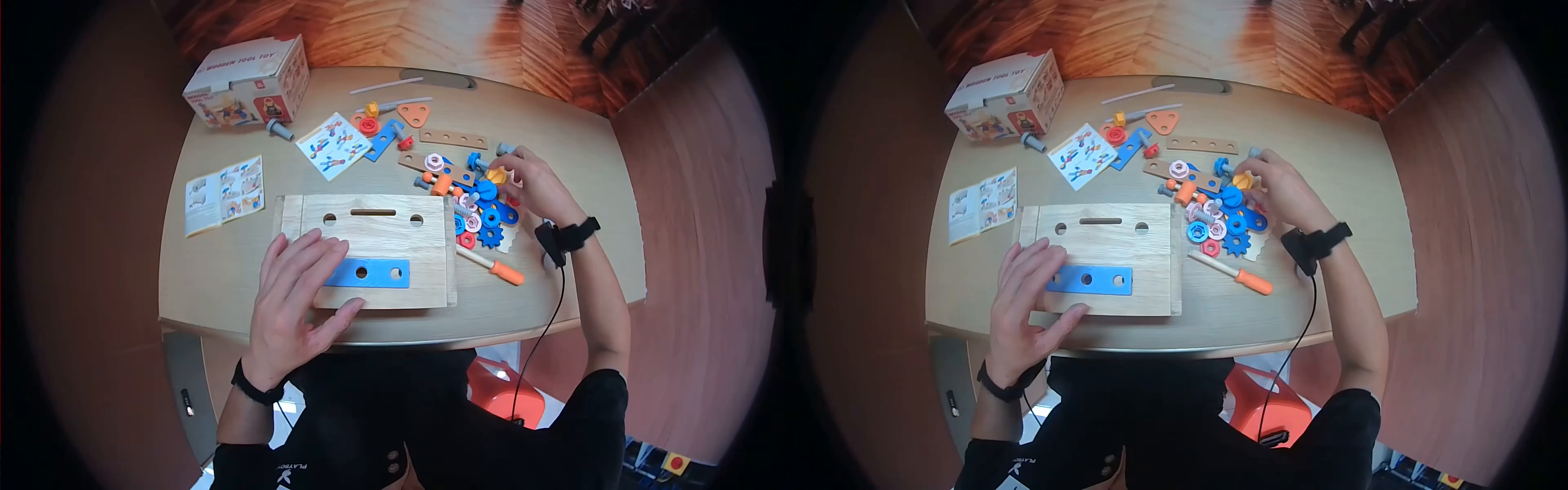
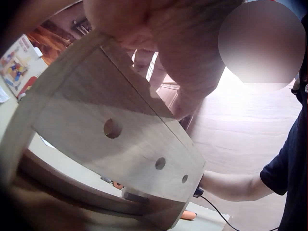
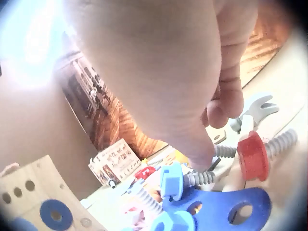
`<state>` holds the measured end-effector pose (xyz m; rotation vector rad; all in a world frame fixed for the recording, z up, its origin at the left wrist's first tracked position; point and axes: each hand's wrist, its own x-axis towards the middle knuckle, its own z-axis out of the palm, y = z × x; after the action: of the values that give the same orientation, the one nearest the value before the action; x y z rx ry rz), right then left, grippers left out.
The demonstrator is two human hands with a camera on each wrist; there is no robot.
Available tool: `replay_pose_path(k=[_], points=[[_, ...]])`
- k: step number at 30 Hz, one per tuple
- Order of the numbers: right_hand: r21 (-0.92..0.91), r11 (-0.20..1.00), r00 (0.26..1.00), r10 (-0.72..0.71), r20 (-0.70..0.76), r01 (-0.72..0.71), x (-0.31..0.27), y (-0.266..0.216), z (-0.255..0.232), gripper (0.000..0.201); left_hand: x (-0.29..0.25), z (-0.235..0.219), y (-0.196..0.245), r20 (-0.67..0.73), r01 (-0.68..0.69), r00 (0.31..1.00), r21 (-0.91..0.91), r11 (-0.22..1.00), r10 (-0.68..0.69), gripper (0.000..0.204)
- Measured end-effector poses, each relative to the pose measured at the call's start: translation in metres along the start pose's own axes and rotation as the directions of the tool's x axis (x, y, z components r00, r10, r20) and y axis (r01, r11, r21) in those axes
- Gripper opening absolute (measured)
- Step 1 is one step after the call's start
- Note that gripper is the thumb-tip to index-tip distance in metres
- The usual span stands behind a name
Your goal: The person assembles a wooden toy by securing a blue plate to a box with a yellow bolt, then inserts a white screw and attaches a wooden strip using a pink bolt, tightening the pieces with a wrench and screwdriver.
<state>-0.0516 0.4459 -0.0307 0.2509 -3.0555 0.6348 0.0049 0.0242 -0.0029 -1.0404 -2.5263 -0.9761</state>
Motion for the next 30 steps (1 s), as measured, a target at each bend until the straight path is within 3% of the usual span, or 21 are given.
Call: replay_pose_path(k=[1,2,5,6,9,10,14,17,20,25,27,28,30], points=[[0.039,0.996,0.996,0.076,0.046,-0.078,-0.001,-0.004,-0.006,0.035,0.000,0.000,0.000,-0.010,0.011,1.000,-0.002,1.000,-0.011,0.063],[0.031,0.997,0.996,0.068,0.053,-0.069,-0.003,-0.003,-0.007,0.035,0.000,0.000,0.001,-0.004,0.010,1.000,0.003,1.000,-0.010,0.062],[0.223,0.972,0.990,0.095,-0.103,-0.071,-0.010,-0.003,-0.015,0.033,0.002,-0.002,0.003,0.008,0.025,1.000,0.006,1.000,-0.026,0.059],[0.213,0.975,0.993,0.078,-0.092,-0.057,-0.013,-0.004,-0.018,0.033,0.002,-0.002,0.003,0.022,0.037,0.999,0.006,0.999,-0.037,0.057],[0.623,0.781,0.975,0.104,-0.198,0.043,-0.029,-0.025,-0.028,0.037,0.005,-0.005,0.005,0.044,0.073,0.996,0.010,0.997,-0.074,0.050],[0.623,0.781,0.979,0.090,-0.184,0.045,-0.033,-0.046,-0.033,0.037,0.004,-0.005,0.004,0.037,0.092,0.995,0.013,0.996,-0.092,0.050],[0.847,0.480,0.968,-0.205,-0.144,0.228,-0.041,-0.141,-0.036,0.043,0.004,-0.002,0.001,0.060,0.109,0.992,-0.003,0.994,-0.108,0.043],[0.826,0.528,0.940,-0.341,-0.005,0.195,-0.033,-0.177,-0.029,0.043,0.005,-0.003,0.000,0.067,0.113,0.992,-0.018,0.993,-0.111,0.042],[0.772,0.621,0.950,-0.302,0.077,0.135,-0.022,-0.197,-0.018,0.040,0.004,-0.005,-0.001,0.078,0.116,0.991,-0.033,0.993,-0.113,0.041],[0.764,0.628,0.940,-0.330,0.087,0.150,-0.017,-0.200,0.001,0.039,0.000,-0.004,-0.004,0.066,0.125,0.990,-0.059,0.990,-0.121,0.043],[0.634,0.742,0.930,-0.356,0.096,0.218,-0.018,-0.203,0.003,0.038,0.000,-0.003,-0.005,0.069,0.106,0.992,-0.054,0.993,-0.102,0.045],[0.631,0.745,0.930,-0.354,0.098,0.217,-0.018,-0.204,0.002,0.038,0.000,-0.003,-0.005,0.067,0.105,0.993,-0.057,0.993,-0.101,0.045],[0.451,0.800,0.888,-0.458,0.033,0.396,-0.017,-0.208,-0.002,0.035,0.000,-0.004,-0.005,0.074,0.107,0.992,-0.055,0.993,-0.103,0.045]])
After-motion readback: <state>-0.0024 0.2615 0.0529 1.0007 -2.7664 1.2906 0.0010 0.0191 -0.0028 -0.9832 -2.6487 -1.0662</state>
